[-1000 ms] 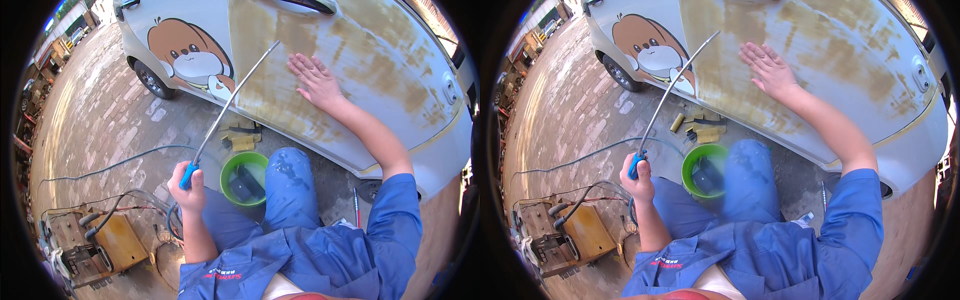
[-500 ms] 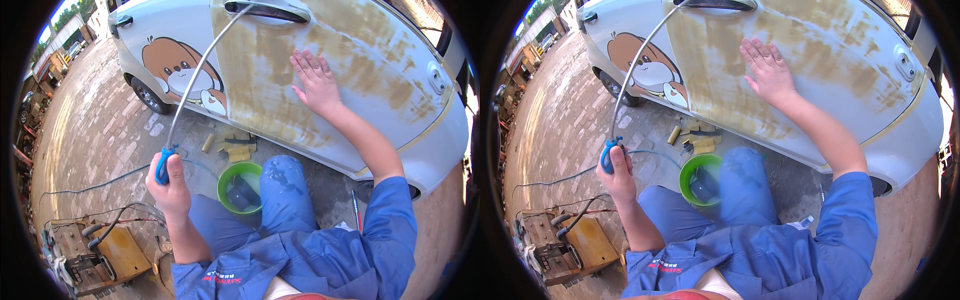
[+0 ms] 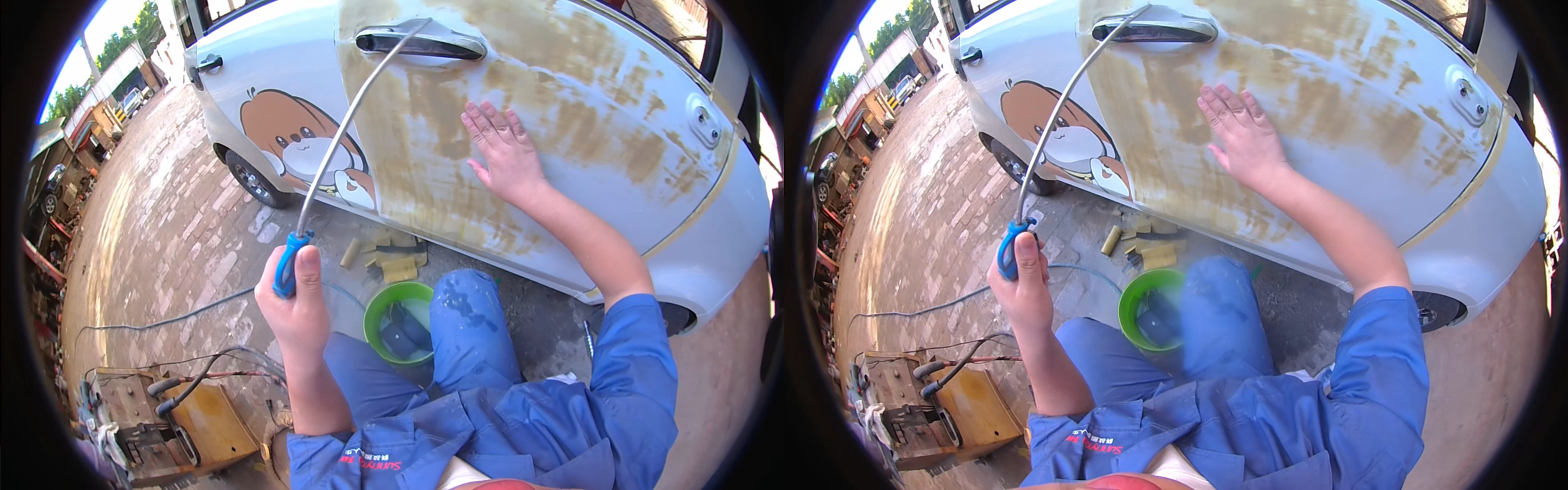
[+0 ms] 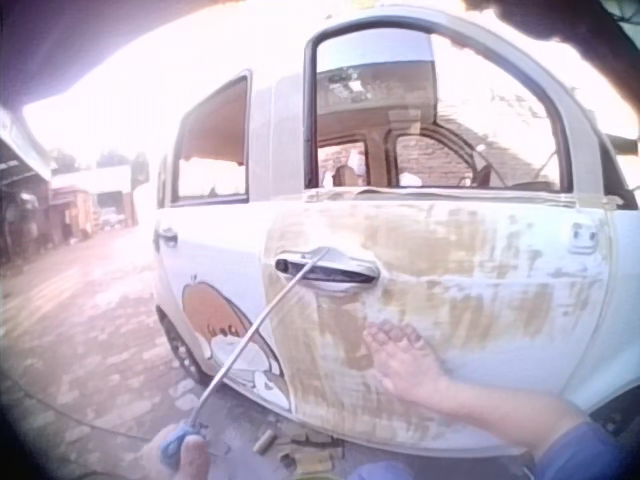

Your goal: The person sands a white car door with a sanding block, then rinses the surface with a water spray gun. The person repeats sanding and rinsing steps on the same door panel.

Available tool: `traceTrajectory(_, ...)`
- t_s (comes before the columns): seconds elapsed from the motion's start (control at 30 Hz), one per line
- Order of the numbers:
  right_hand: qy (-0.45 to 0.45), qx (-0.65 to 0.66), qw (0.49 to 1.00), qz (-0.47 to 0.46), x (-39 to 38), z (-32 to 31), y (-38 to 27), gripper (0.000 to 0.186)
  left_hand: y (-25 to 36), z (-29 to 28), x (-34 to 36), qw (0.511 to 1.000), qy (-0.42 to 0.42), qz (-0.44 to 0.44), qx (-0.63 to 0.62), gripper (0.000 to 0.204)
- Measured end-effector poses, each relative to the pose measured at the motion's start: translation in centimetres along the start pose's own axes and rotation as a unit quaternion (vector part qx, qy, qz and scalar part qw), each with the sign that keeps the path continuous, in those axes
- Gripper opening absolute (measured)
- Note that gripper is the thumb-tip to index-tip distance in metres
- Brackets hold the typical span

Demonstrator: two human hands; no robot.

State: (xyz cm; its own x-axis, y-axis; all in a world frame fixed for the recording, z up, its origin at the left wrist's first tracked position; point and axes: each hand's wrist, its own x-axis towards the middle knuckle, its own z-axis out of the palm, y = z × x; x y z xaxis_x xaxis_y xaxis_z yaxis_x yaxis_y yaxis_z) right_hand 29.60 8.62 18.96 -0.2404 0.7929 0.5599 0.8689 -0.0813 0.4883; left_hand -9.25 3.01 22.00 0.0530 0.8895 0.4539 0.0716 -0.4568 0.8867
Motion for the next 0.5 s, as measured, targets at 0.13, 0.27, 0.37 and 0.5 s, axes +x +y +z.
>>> traceTrajectory(0.13, 0.001, 0.012, 1.0, -0.002, -0.1, 0.1, 0.2, 0.087, 0.2, 0.5, 0.2, 0.999, -0.02, 0.028, 0.022, 0.04)
traceTrajectory(0.27, 0.004, 0.017, 1.0, 0.0, -0.1, -0.1, 0.0, 0.087, 0.2, 1.0, 0.1, 1.0, 0.001, -0.006, 0.001, 0.04)
traceTrajectory(0.37, 0.01, 0.014, 1.0, 0.003, -0.1, -0.1, 0.1, 0.086, 0.3, 1.5, -0.8, 0.996, -0.076, 0.035, 0.017, 0.04)
traceTrajectory(0.5, 0.036, 0.005, 0.999, -0.009, -0.4, 0.0, 0.4, 0.085, 0.0, 1.8, -0.6, 1.0, 0.023, -0.006, 0.015, 0.042)
